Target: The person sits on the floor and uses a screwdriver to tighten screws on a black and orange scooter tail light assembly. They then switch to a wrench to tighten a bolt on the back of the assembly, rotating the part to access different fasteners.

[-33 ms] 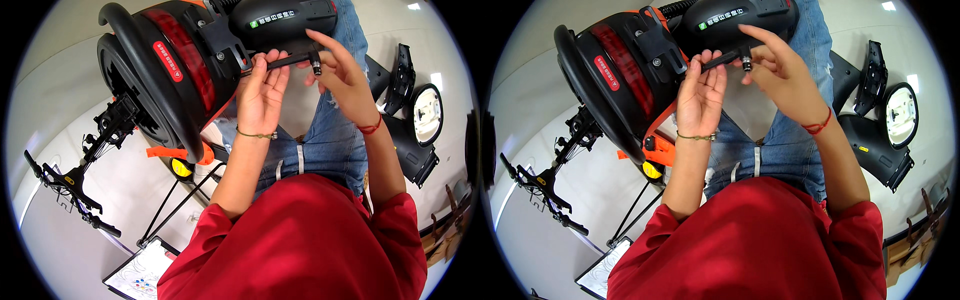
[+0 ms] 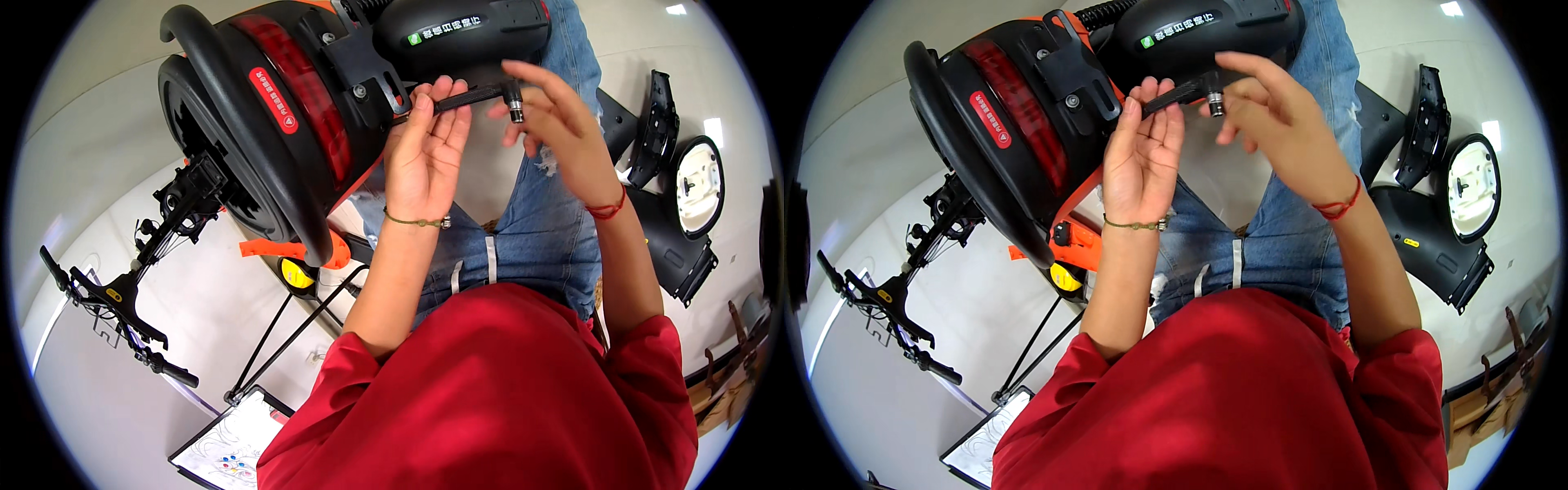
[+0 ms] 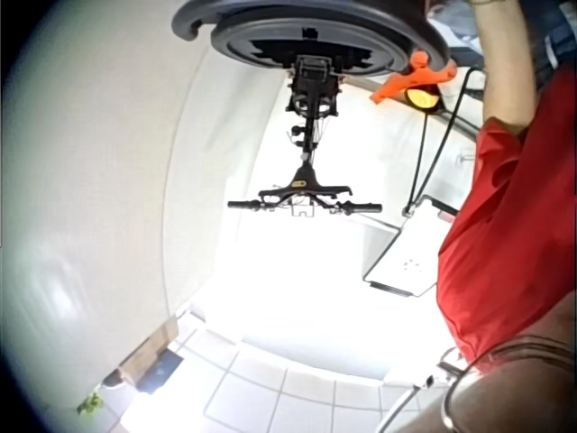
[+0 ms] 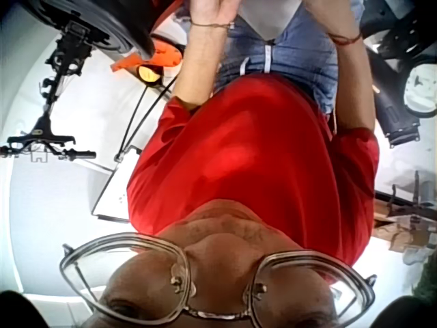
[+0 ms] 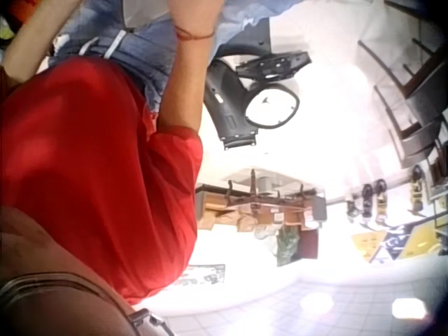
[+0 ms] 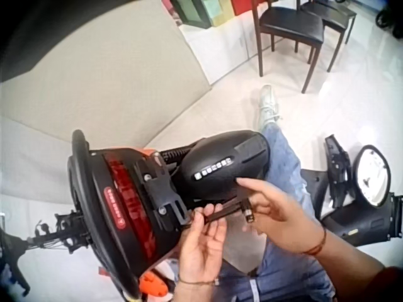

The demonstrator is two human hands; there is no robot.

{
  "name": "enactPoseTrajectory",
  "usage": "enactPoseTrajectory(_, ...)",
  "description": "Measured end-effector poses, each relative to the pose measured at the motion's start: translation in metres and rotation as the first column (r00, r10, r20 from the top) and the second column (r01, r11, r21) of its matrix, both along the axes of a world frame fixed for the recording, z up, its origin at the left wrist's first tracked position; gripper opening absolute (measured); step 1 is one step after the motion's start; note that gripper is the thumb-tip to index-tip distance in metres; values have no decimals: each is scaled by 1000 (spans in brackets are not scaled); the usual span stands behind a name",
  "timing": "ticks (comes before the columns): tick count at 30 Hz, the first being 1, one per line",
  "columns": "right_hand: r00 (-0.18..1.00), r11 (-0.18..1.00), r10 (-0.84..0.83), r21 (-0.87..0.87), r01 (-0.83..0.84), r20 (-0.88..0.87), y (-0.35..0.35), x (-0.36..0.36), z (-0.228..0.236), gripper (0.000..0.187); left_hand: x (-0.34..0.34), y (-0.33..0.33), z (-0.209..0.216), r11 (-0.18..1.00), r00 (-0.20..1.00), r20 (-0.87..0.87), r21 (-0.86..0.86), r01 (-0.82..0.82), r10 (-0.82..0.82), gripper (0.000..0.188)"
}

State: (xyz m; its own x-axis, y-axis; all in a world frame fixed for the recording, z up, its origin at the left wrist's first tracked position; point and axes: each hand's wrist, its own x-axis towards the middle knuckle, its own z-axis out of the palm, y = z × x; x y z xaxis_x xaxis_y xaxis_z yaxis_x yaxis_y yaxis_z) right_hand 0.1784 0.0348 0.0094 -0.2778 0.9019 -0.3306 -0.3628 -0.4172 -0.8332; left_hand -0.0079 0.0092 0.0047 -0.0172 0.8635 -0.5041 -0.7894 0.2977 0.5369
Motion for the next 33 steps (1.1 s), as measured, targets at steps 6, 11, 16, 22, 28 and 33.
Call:
enactPoseTrajectory(6, 975, 985, 122, 97, -141, 184, -4, 1, 0, 26, 1, 1, 2, 1000, 999, 51, 21, -16, 15, 19)
enactPoseTrajectory(11, 873, 881, -27, 425, -210, 487, -1, -5, 0, 22, 1, 0, -1, 999, 998, 64, -36, -15, 18, 15)
enactPoseTrajectory(16, 748, 515, -286, 754, -408, 599, 16, -7, -3, 34, -5, -2, 7, 987, 987, -97, -110, 114, -125, 20)
enactPoseTrajectory(22, 964, 989, 126, 42, -139, 235, -4, -8, 2, 38, -5, -1, 8, 998, 998, -31, -44, 51, -53, 21)
enactPoseTrajectory(28, 946, 974, 119, 148, -170, 303, -2, -8, -6, 25, -3, 0, 2, 999, 999, 41, 49, 24, -26, 27)
enactPoseTrajectory(33, 894, 814, -13, 524, -251, 447, 1, -15, -4, 24, -10, -19, 6, 994, 1000, -18, -109, 19, -21, 27)
